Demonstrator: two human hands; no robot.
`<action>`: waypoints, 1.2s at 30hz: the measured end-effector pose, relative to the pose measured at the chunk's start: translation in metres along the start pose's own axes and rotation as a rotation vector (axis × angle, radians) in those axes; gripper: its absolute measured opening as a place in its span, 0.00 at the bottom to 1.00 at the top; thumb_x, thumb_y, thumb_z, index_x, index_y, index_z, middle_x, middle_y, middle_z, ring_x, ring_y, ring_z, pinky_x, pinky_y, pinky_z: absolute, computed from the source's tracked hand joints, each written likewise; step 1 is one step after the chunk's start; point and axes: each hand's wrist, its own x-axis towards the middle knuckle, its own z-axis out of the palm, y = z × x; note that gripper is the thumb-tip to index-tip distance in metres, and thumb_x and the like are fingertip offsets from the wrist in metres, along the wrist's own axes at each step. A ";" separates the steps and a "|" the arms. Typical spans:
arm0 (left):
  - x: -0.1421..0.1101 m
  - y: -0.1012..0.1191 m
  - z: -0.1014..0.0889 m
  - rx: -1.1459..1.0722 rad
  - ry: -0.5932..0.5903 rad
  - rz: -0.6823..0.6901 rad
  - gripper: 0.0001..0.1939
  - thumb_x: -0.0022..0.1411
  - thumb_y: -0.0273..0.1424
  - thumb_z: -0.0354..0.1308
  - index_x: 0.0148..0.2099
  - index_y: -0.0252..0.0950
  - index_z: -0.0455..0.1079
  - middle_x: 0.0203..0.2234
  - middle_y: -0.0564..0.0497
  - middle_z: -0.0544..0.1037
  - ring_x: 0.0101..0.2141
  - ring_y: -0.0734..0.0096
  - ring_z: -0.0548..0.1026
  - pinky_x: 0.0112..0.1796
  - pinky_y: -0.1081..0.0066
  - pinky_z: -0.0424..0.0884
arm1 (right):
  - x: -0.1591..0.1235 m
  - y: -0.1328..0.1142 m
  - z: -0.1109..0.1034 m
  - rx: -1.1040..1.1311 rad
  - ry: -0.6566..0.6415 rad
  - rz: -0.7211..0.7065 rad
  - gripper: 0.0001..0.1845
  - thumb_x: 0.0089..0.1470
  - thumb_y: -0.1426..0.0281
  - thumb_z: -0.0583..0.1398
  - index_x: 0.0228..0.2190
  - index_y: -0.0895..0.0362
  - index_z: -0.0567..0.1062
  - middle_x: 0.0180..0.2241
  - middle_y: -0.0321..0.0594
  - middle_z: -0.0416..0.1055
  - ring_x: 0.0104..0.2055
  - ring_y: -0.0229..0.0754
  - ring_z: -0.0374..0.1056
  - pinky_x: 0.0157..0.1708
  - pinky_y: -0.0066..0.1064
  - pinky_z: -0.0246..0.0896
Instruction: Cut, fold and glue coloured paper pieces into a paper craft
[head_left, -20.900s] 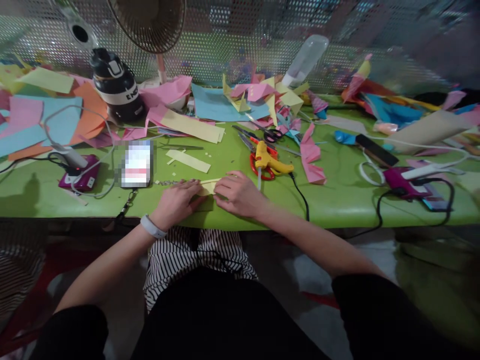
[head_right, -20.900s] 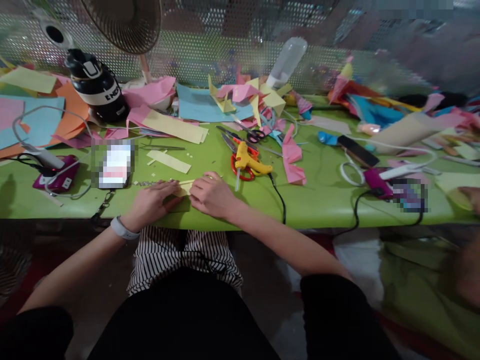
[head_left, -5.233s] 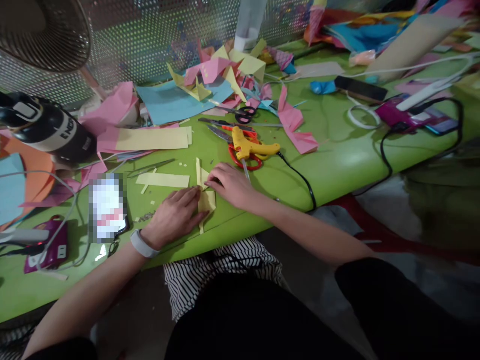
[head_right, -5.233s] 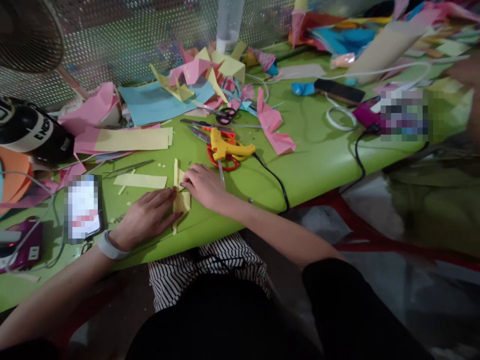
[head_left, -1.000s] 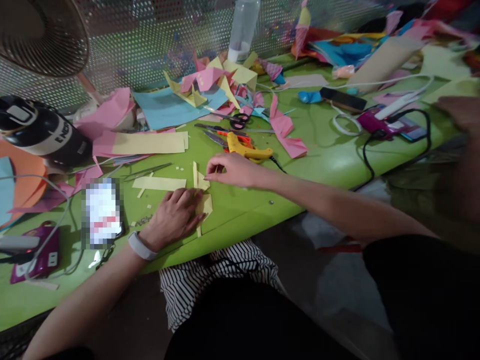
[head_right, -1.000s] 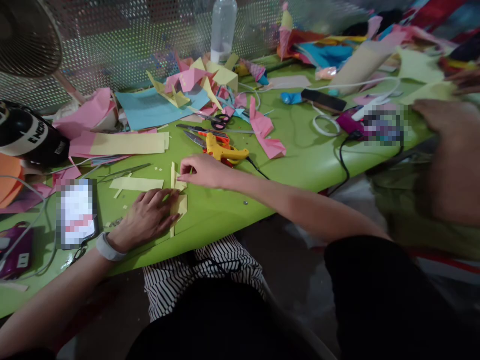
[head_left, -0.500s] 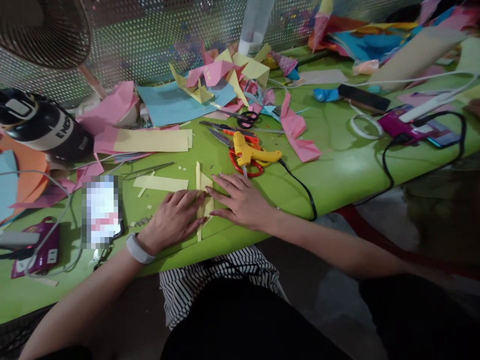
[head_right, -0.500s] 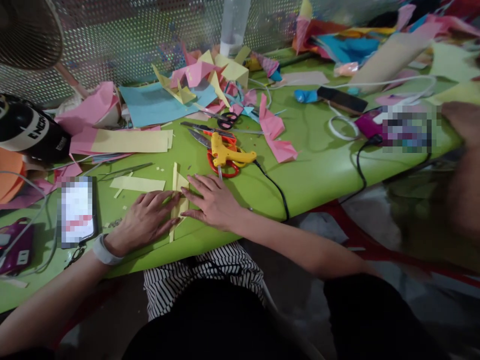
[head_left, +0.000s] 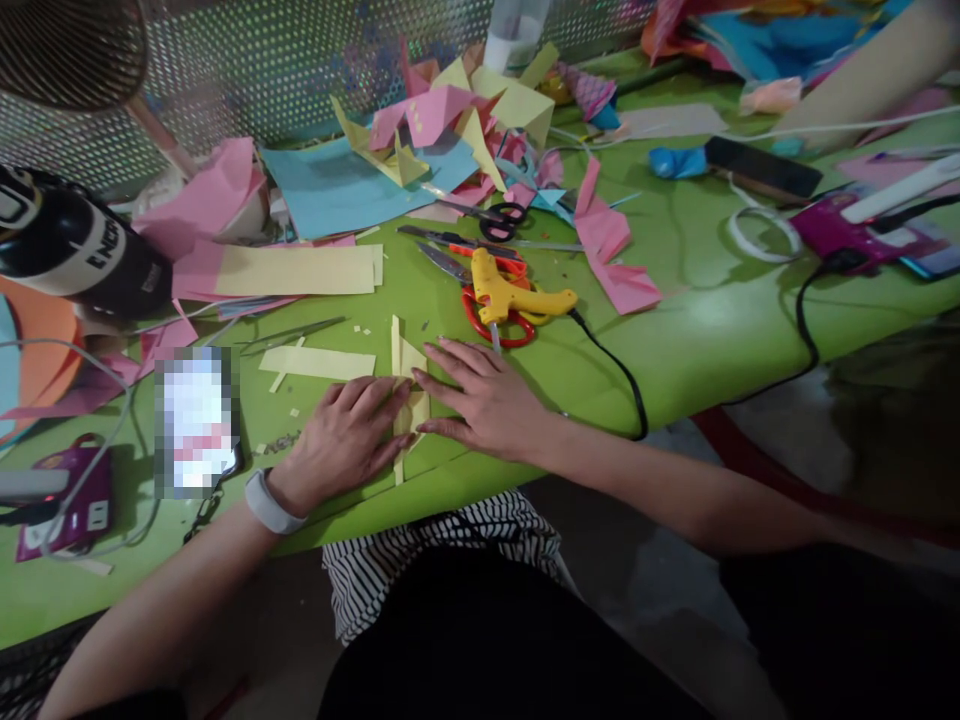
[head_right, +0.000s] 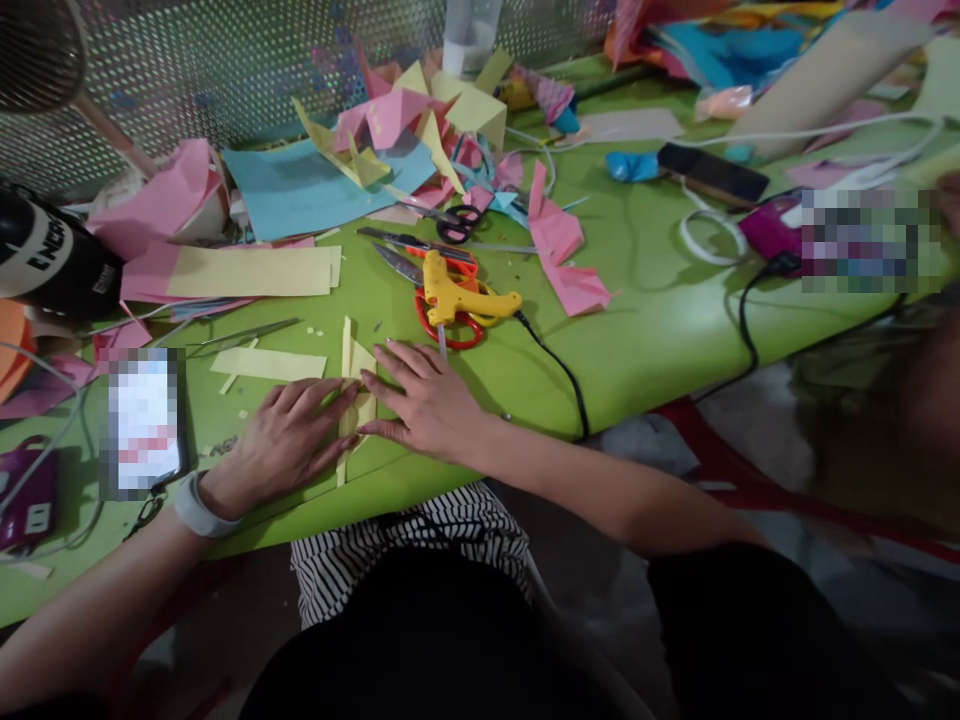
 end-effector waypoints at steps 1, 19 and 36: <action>-0.001 -0.001 0.000 -0.013 0.007 -0.002 0.25 0.71 0.42 0.48 0.63 0.33 0.63 0.53 0.38 0.75 0.50 0.53 0.74 0.44 0.56 0.73 | 0.000 0.000 0.000 0.005 -0.006 0.004 0.35 0.64 0.46 0.49 0.60 0.57 0.69 0.65 0.50 0.61 0.68 0.55 0.51 0.63 0.51 0.51; -0.003 -0.008 0.003 -0.138 0.060 -0.023 0.27 0.71 0.42 0.51 0.66 0.32 0.60 0.53 0.36 0.75 0.49 0.52 0.74 0.45 0.53 0.75 | 0.001 0.000 0.000 0.078 0.003 0.008 0.36 0.64 0.47 0.50 0.60 0.61 0.69 0.65 0.56 0.60 0.68 0.57 0.52 0.63 0.52 0.52; -0.001 -0.011 -0.010 -0.138 0.067 0.094 0.16 0.70 0.37 0.55 0.55 0.35 0.72 0.51 0.39 0.76 0.47 0.58 0.76 0.45 0.57 0.77 | 0.015 0.009 -0.006 0.113 0.018 -0.001 0.21 0.68 0.62 0.52 0.53 0.57 0.76 0.62 0.50 0.65 0.66 0.55 0.56 0.60 0.55 0.58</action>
